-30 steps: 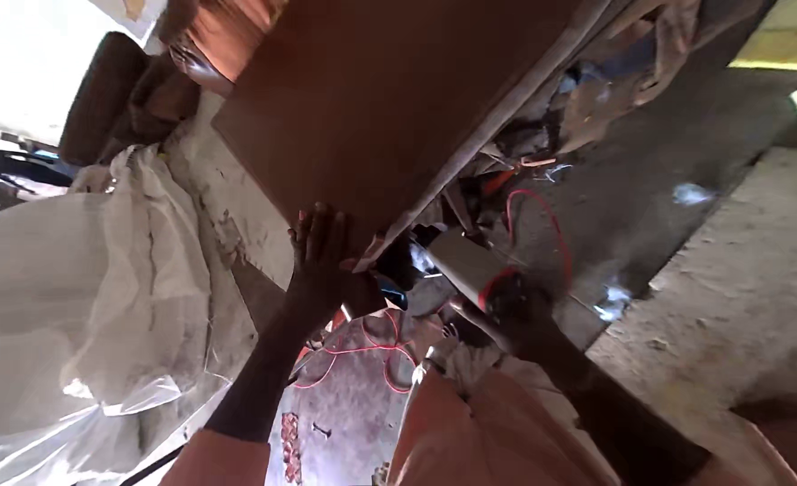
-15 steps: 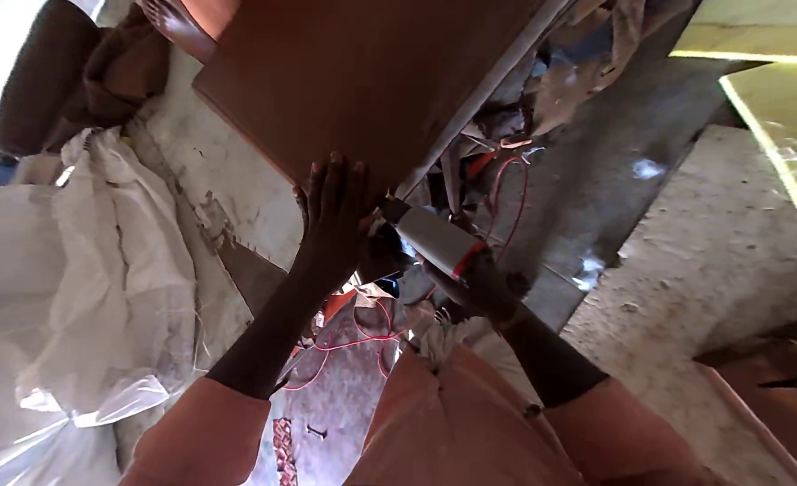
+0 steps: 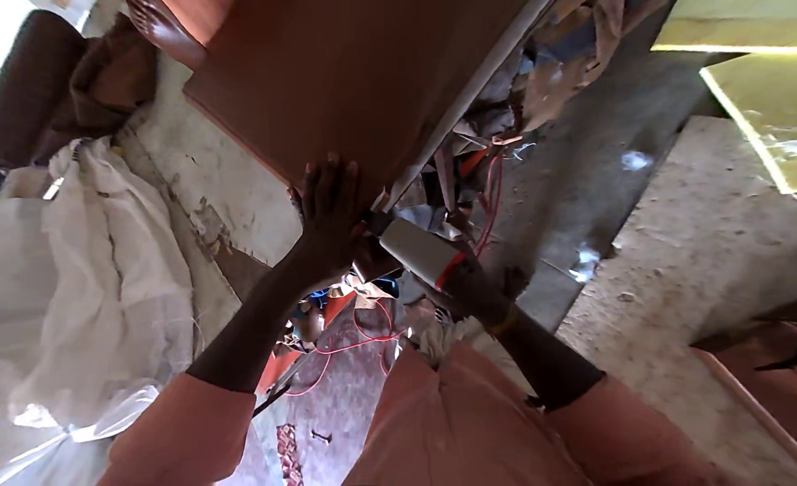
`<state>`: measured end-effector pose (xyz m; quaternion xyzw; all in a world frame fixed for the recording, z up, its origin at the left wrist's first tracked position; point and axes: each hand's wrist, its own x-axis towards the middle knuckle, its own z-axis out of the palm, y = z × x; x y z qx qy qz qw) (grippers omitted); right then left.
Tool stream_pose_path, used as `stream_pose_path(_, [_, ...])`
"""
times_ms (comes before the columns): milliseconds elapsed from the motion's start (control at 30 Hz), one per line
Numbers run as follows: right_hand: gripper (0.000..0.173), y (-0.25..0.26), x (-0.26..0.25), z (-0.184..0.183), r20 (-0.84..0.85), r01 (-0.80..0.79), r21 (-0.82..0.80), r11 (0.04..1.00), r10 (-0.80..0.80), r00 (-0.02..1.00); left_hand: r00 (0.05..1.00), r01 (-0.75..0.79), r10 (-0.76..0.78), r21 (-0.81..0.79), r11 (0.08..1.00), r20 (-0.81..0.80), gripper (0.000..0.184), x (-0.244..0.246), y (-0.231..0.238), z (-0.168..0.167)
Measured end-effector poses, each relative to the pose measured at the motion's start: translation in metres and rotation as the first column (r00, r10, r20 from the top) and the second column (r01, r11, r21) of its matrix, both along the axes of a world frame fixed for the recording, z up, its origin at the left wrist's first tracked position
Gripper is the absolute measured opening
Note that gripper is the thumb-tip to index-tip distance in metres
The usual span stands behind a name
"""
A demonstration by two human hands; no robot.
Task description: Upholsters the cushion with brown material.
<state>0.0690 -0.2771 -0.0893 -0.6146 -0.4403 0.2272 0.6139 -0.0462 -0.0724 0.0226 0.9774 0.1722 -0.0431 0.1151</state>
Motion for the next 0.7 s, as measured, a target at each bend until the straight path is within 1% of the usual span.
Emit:
stream_pose_path(67, [0.035, -0.001, 0.001, 0.0, 0.042, -0.009, -0.003, 1.0, 0.009, 0.999, 1.0, 0.017, -0.017, 0.004, 1.0, 0.019, 0.077, -0.001, 0.004, -0.003])
stream_pose_path(167, [0.036, -0.003, 0.001, 0.003, 0.014, -0.017, -0.011, 1.0, 0.017, 1.0, 0.997, 0.025, -0.031, -0.091, 0.996, -0.068, 0.084, 0.0, 0.01, 0.007])
stream_pose_path(233, [0.04, -0.008, -0.002, 0.008, -0.028, -0.062, -0.069, 0.996, 0.06, 0.998, 0.994, 0.01, -0.023, -0.126, 0.992, -0.104, 0.09, 0.0, 0.012, 0.011])
stream_pose_path(267, [0.045, -0.007, -0.004, 0.009, -0.029, -0.088, -0.072, 0.994, 0.086, 0.996, 0.993, 0.002, -0.018, -0.137, 0.991, -0.113, 0.093, 0.0, 0.012, 0.012])
stream_pose_path(367, [0.05, -0.004, -0.011, 0.009, 0.007, -0.07, -0.072, 0.995, 0.071, 0.997, 0.99, -0.023, 0.003, -0.138, 0.99, -0.142, 0.095, 0.001, 0.009, 0.015])
stream_pose_path(500, [0.051, -0.002, -0.006, 0.012, 0.009, -0.095, -0.128, 0.987, 0.097, 0.995, 0.994, -0.039, 0.026, -0.125, 0.991, -0.105, 0.096, 0.003, 0.004, 0.013])
stream_pose_path(600, [0.051, -0.003, 0.007, 0.018, 0.038, -0.124, -0.118, 0.985, 0.129, 0.991, 0.994, -0.032, 0.017, -0.13, 0.991, -0.111, 0.096, 0.005, 0.005, 0.016])
stream_pose_path(633, [0.054, -0.005, 0.014, 0.021, 0.054, -0.139, -0.127, 0.982, 0.146, 0.988, 0.994, -0.027, 0.012, -0.139, 0.99, -0.109, 0.095, 0.005, 0.005, 0.018])
stream_pose_path(700, [0.06, -0.016, 0.033, 0.025, 0.08, -0.171, -0.228, 0.958, 0.193, 0.978, 0.996, -0.032, 0.019, -0.145, 0.989, -0.088, 0.098, 0.006, 0.004, 0.02])
